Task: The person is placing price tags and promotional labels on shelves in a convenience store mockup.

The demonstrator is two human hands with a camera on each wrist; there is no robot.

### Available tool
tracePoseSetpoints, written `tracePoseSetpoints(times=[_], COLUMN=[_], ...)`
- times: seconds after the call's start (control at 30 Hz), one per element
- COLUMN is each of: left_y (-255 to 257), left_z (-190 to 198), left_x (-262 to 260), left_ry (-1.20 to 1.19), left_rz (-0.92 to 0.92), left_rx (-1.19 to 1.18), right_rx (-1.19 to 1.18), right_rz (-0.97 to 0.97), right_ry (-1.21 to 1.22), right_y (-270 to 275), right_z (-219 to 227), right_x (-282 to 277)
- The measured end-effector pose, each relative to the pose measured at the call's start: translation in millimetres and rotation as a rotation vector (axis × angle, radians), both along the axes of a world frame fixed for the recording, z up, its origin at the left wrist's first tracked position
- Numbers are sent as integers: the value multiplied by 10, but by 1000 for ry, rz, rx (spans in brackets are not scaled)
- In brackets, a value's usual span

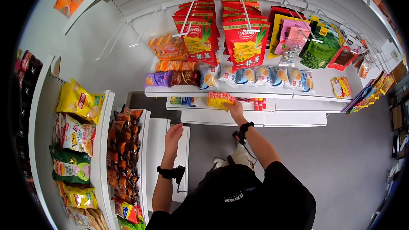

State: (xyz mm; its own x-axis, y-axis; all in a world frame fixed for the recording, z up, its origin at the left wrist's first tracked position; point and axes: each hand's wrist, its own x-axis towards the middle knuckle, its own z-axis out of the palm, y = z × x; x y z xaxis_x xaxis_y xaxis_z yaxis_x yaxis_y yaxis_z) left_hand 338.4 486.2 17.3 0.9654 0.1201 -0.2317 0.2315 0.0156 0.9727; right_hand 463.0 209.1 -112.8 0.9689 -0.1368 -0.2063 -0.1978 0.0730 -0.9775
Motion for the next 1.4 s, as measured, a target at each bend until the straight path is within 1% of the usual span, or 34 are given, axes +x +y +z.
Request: tracePoseSetpoints(times=[0.07, 0.13, 0.17, 0.2, 0.3, 0.4, 0.5, 0.6, 0.7, 0.8, 0.9, 1.0, 1.07, 1.1, 1.2, 1.3, 1.4], left_y=[4, 8, 29, 56, 118, 148, 169, 221, 270, 287, 267, 237, 233, 234, 243, 257, 280], left_z=[59, 84, 68, 41, -21, -45, -19, -44, -54, -38, -28, -89, -126, -133, -157, -141, -127], left_x=[-62, -90, -105, -131, -173, -211, -234, -257, -283, -301, -318, -334, -356, -365, -411, -487, -566], left_ry=[17, 12, 15, 16, 25, 28, 28, 25, 25, 41, 71, 78, 91, 105, 121, 128, 137], left_rz=[30, 65, 61, 58, 57, 65, 79, 95, 106, 135, 153, 143, 127, 116, 106, 122, 126], left_rx=[-35, -80, -61, -43, -13, -4, -10, -20, -16, -44, -73, -87, -82, -72, -64, -70, -67], right_rx=[-155, -174, -184, -155, -338, -400, -587, -729, -773, -689, -610, -628, -507, -444, 90, 142, 212], right_rz=[-40, -35, -33, -62, -149, -222, -266, -298, -351, -332, -374, -445, -358, -314, -9, 74, 125], right_ry=[-25, -24, -26, -34, -34, 26, 118, 126, 211, 274, 257, 263, 453, 545, 668, 630, 670], right_y=[-14, -4, 7, 34, 95, 149, 215, 263, 323, 296, 316, 322, 278, 257, 189, 158, 106], right_z=[-165, -224, -250, -215, -133, -116, -91, -75, -27, 62, 46, -401, -787, -882, -341, -149, 25], right_x=[149, 235, 269, 267, 294, 314, 341, 343, 343, 255, 235, 330, 469, 502, 344, 271, 198])
